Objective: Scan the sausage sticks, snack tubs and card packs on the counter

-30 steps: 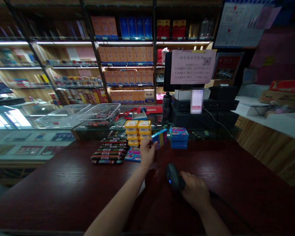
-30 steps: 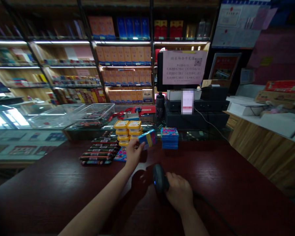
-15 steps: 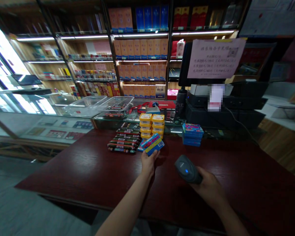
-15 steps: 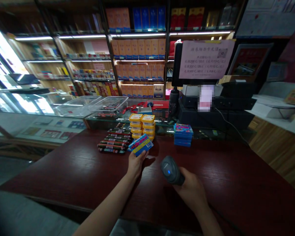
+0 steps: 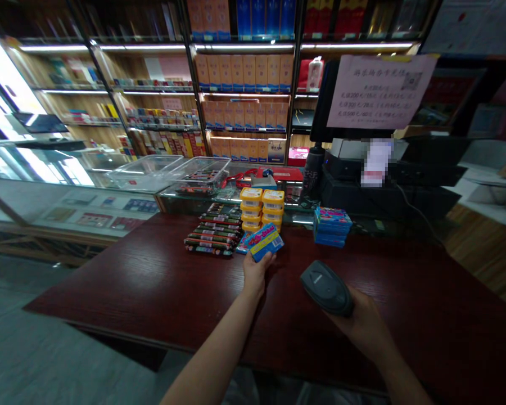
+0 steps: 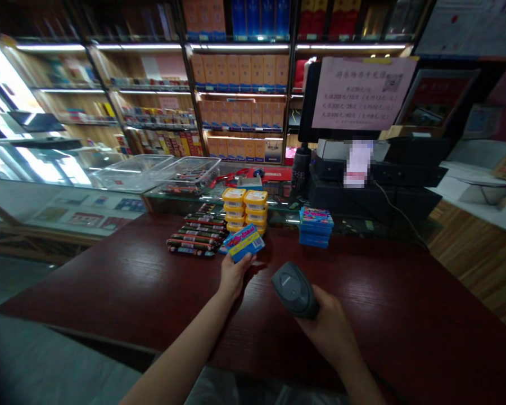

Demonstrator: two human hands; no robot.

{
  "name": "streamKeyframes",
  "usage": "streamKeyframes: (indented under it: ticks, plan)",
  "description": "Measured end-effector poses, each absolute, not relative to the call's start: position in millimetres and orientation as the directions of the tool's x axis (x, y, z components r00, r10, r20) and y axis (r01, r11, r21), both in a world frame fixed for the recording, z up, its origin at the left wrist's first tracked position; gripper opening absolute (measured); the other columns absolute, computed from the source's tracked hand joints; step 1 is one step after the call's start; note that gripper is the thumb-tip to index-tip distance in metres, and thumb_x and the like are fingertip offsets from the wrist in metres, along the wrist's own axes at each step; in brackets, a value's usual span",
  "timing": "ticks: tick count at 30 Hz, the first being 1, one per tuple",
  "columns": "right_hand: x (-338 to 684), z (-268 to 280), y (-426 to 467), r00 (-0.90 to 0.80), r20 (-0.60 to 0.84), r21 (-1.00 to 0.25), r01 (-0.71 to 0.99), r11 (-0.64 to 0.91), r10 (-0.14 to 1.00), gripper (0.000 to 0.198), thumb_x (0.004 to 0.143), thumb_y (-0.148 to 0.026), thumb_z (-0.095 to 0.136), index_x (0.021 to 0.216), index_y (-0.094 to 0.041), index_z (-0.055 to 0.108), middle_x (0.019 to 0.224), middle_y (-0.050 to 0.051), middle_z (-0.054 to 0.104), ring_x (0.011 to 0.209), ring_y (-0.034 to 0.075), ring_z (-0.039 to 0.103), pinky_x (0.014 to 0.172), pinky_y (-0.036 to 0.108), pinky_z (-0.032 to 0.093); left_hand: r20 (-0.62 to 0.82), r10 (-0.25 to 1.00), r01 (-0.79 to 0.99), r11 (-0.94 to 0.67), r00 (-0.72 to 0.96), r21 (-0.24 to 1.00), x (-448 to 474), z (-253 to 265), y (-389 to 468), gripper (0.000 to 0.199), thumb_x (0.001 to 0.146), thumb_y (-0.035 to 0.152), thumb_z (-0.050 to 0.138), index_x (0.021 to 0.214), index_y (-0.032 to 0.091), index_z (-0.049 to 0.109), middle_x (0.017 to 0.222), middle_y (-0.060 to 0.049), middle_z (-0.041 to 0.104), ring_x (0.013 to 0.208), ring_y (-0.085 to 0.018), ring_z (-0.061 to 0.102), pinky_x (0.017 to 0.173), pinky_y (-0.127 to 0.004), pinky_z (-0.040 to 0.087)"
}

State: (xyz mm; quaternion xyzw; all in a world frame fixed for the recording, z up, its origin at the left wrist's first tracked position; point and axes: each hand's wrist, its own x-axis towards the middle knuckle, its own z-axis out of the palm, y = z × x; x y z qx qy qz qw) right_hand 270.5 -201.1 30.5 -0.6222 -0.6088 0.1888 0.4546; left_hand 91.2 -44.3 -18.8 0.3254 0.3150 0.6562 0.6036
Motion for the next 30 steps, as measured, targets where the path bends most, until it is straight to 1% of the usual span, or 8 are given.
streamKeyframes:
  ticks: [4,8,11,14,16,19,24,30]
  plan:
    - [279.4,19.8,-196.0,0.174,0.355,-0.700,0.701,0.138,0.918,0.029,0.073,-0.036,0.056,0.097,-0.022,0.064,0.090,0.006,0.073,0.080,0.023,0.068,0.071,0.032,0.050,0.053,0.996,-0.568,-0.081,-0.065,0.819,91.2,-22.2,-44.0,0.059,0.055,0.030,0.083,0.106,0.015,0.057,0.093,-0.006,0.069,0.081,-0.018,0.067,0.081,-0.037,0.055]
    - [289.7,0.8,-190.9,0.169,0.435,-0.469,0.881,0.062,0.885,0.028,0.076,-0.034,0.052,0.100,-0.021,0.061,0.089,0.007,0.072,0.076,0.025,0.067,0.065,0.032,0.047,0.079,0.991,-0.451,-0.119,-0.106,0.884,92.3,-23.6,-44.9,0.054,0.057,0.036,0.081,0.101,0.015,0.058,0.087,-0.005,0.069,0.072,-0.017,0.066,0.073,-0.035,0.055]
    - [294.4,-13.3,-189.6,0.106,0.543,-0.263,0.964,0.049,0.833,0.027,0.078,-0.027,0.049,0.101,-0.018,0.060,0.093,0.010,0.071,0.075,0.024,0.067,0.064,0.032,0.045,0.191,0.971,-0.246,-0.222,-0.143,0.943,87.3,-16.3,-43.5,0.040,0.065,0.038,0.074,0.094,0.014,0.060,0.081,-0.004,0.068,0.068,-0.016,0.064,0.068,-0.031,0.052]
    - [296.9,-22.4,-189.9,0.003,0.598,-0.130,0.987,0.094,0.801,0.027,0.076,-0.020,0.049,0.100,-0.017,0.060,0.091,0.009,0.071,0.076,0.022,0.067,0.068,0.031,0.045,0.376,0.904,0.099,-0.364,-0.201,0.926,74.3,1.9,-38.6,0.022,0.072,0.035,0.067,0.084,0.017,0.062,0.076,-0.001,0.065,0.070,-0.015,0.060,0.069,-0.027,0.049]
    - [298.1,-25.5,-190.1,-0.042,0.630,-0.091,0.988,0.128,0.775,0.027,0.075,-0.019,0.050,0.100,-0.016,0.059,0.090,0.008,0.071,0.077,0.021,0.067,0.068,0.030,0.045,0.519,0.830,0.354,-0.432,-0.203,0.830,62.2,16.7,-34.8,0.012,0.076,0.030,0.062,0.079,0.018,0.060,0.077,-0.001,0.063,0.073,-0.015,0.058,0.071,-0.026,0.046]
    - [299.3,-27.2,-189.7,-0.054,0.655,-0.084,0.986,0.144,0.754,0.026,0.075,-0.019,0.052,0.100,-0.017,0.059,0.090,0.007,0.071,0.076,0.020,0.067,0.067,0.029,0.045,0.668,0.744,0.671,-0.492,-0.007,0.555,43.6,32.6,-30.4,0.005,0.080,0.020,0.054,0.080,0.019,0.059,0.081,-0.002,0.061,0.080,-0.017,0.056,0.074,-0.027,0.044]
    - [298.4,-25.5,-189.1,-0.037,0.634,-0.123,0.981,0.148,0.773,0.028,0.075,-0.018,0.051,0.101,-0.018,0.057,0.093,0.006,0.071,0.078,0.021,0.067,0.068,0.029,0.045,0.576,0.745,0.873,-0.476,0.337,0.106,27.7,26.3,-26.8,0.017,0.083,0.013,0.046,0.082,0.020,0.061,0.089,-0.007,0.060,0.088,-0.020,0.053,0.077,-0.030,0.042]
    - [296.8,-25.8,-192.0,-0.022,0.617,-0.131,0.983,0.129,0.787,0.026,0.076,-0.019,0.051,0.101,-0.018,0.057,0.090,0.006,0.071,0.077,0.021,0.066,0.069,0.030,0.045,0.453,0.829,0.917,-0.395,0.328,0.060,31.7,10.4,-26.3,0.020,0.086,0.014,0.045,0.088,0.020,0.064,0.097,-0.008,0.059,0.094,-0.021,0.052,0.079,-0.030,0.044]
